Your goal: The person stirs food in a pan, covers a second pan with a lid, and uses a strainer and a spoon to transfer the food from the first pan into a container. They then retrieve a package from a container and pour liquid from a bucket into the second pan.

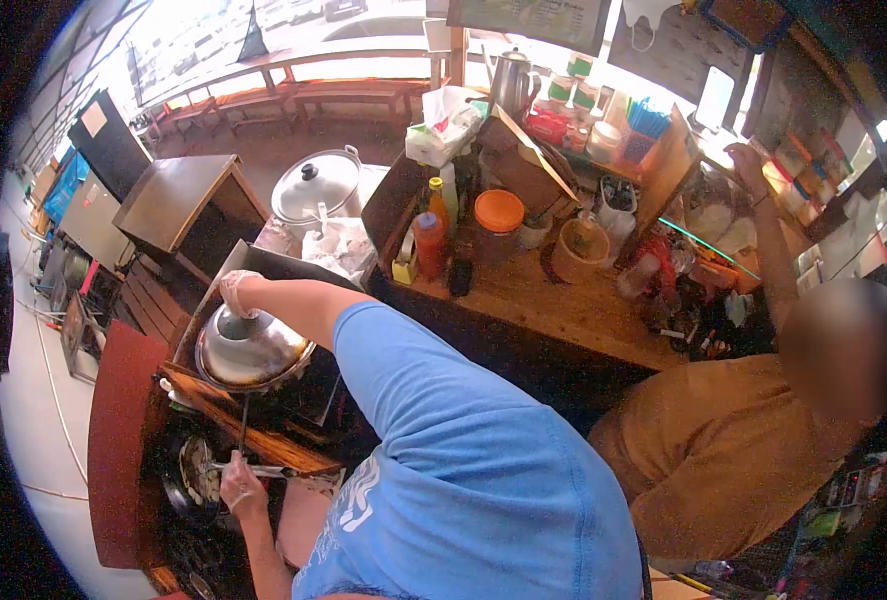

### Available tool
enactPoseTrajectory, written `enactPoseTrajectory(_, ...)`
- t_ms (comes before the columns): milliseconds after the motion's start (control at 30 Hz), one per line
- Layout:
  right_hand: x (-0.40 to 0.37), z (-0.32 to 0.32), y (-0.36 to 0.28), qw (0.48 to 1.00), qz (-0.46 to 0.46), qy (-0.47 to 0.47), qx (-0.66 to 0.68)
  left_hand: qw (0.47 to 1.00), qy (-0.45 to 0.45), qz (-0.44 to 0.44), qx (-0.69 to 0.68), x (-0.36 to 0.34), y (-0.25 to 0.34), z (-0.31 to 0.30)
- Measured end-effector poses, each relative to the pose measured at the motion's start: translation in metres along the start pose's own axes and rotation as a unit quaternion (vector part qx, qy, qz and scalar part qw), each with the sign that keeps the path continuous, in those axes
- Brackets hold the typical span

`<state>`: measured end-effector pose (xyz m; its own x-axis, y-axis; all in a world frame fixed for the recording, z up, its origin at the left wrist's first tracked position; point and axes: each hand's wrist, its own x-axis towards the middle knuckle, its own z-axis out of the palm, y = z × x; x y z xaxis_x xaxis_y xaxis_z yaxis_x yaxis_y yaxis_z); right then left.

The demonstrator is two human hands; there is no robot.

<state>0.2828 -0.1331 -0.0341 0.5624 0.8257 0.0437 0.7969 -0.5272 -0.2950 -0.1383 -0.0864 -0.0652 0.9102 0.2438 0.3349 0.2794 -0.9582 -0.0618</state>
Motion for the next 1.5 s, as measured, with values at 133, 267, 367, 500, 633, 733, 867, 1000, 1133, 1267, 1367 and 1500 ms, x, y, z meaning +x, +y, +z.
enactPoseTrajectory(133, -0.010, -0.010, -0.007, 0.999, 0.002, -0.037, 0.017, 1.000, 0.016, -0.011, 0.011, -0.006, 0.009, 0.000)
enactPoseTrajectory(267, -0.013, -0.010, -0.008, 1.000, -0.010, -0.009, 0.003, 0.999, 0.037, -0.031, -0.009, -0.006, 0.018, -0.011)
enactPoseTrajectory(367, -0.026, -0.021, -0.014, 1.000, -0.002, -0.011, 0.016, 0.999, 0.007, -0.045, 0.006, -0.006, 0.019, -0.020)
enactPoseTrajectory(500, -0.023, -0.018, -0.011, 0.999, -0.047, -0.003, -0.009, 0.997, 0.060, -0.034, -0.017, -0.013, 0.015, -0.004)
enactPoseTrajectory(633, -0.009, -0.012, 0.002, 0.999, -0.027, -0.033, -0.034, 0.995, -0.070, -0.073, 0.000, -0.011, 0.012, -0.002)
enactPoseTrajectory(733, -0.021, -0.035, 0.001, 0.998, -0.028, -0.050, -0.008, 0.997, -0.008, -0.066, -0.034, -0.010, 0.010, -0.008)
enactPoseTrajectory(867, -0.013, -0.035, -0.005, 0.968, -0.115, -0.086, -0.207, 0.996, -0.013, -0.090, -0.019, -0.013, 0.015, -0.014)
enactPoseTrajectory(1000, -0.004, -0.035, -0.002, 0.987, -0.015, -0.117, -0.110, 0.992, 0.006, -0.125, -0.034, -0.015, 0.016, -0.016)
enactPoseTrajectory(1133, 0.035, 0.007, 0.041, 0.948, -0.169, 0.016, -0.271, 0.990, 0.001, -0.132, -0.041, -0.016, 0.015, -0.014)
enactPoseTrajectory(1267, 0.018, -0.027, 0.002, 0.948, -0.111, -0.134, -0.265, 0.989, 0.016, -0.136, -0.053, -0.021, 0.009, -0.020)
enactPoseTrajectory(1367, 0.034, -0.016, 0.020, 0.965, -0.102, -0.105, -0.217, 0.986, 0.039, -0.150, -0.053, -0.022, 0.009, -0.027)
enactPoseTrajectory(1500, 0.051, -0.011, 0.025, 0.977, -0.015, -0.149, -0.153, 0.978, 0.011, -0.196, -0.071, -0.024, 0.007, -0.029)
